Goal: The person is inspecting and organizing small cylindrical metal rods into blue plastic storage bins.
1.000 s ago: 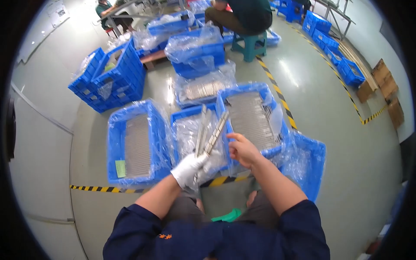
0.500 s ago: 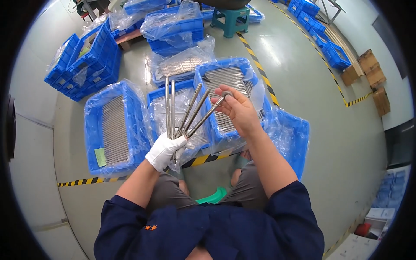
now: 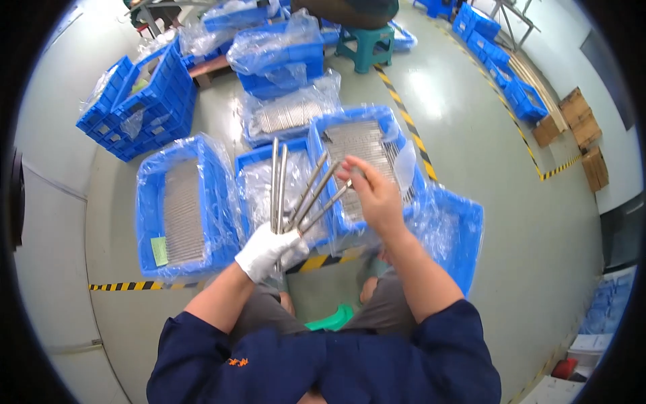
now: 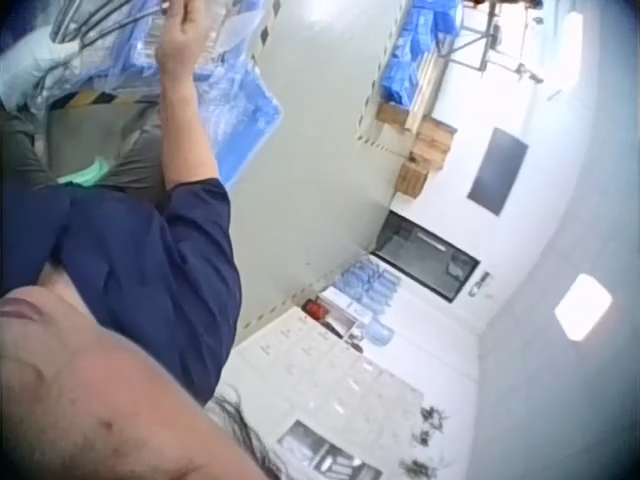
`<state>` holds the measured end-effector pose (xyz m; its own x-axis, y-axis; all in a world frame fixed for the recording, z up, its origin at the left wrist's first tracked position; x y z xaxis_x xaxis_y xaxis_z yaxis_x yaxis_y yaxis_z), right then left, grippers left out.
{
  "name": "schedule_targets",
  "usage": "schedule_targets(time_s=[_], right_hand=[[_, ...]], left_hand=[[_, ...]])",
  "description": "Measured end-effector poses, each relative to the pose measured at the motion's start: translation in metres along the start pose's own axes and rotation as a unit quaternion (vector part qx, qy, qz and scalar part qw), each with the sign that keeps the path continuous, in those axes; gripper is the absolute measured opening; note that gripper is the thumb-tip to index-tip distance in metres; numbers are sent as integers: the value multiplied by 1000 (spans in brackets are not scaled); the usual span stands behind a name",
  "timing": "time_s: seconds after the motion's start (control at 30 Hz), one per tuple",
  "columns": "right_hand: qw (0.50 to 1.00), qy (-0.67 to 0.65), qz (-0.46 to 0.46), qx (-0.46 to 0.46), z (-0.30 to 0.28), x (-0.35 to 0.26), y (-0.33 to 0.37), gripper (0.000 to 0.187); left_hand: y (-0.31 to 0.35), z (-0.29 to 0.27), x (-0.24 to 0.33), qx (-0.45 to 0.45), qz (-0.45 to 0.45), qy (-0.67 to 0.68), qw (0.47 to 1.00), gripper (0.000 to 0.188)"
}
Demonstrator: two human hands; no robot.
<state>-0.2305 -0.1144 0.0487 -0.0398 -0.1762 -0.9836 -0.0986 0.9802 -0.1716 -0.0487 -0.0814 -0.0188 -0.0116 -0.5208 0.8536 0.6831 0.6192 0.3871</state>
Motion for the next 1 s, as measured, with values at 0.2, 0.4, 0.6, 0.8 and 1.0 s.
schedule_targets(time_s=[0.2, 0.4, 0.6, 0.8, 1.0], right_hand=[[995, 79, -52, 35, 8, -10, 10, 27], [987, -71, 55, -132, 14, -8, 6, 39], [963, -98, 103, -231, 4, 1, 15, 36], [978, -107, 110, -138, -18, -6, -7, 34], [961, -166, 88, -202, -13, -4, -3, 36]], left_hand=[[7, 6, -6, 20, -15, -8, 1000, 14], [21, 2, 14, -7, -26, 9, 1000, 13], [16, 0, 5, -46, -44, -36, 997, 19], [16, -18, 4, 19, -48, -82, 995, 22], [2, -1, 9, -6, -74, -129, 989, 25]])
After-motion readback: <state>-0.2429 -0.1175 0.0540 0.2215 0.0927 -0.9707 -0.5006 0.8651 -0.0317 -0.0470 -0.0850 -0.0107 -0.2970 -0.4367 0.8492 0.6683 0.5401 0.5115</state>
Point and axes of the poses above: each hand's wrist, its own y-axis away from the middle knuckle, its own z-axis out of the palm, x = y × z, the point moved 9 cm from there along -y, towards the middle knuckle, and after that the axes turned 14 degrees about -x, right-handed, at the moved point
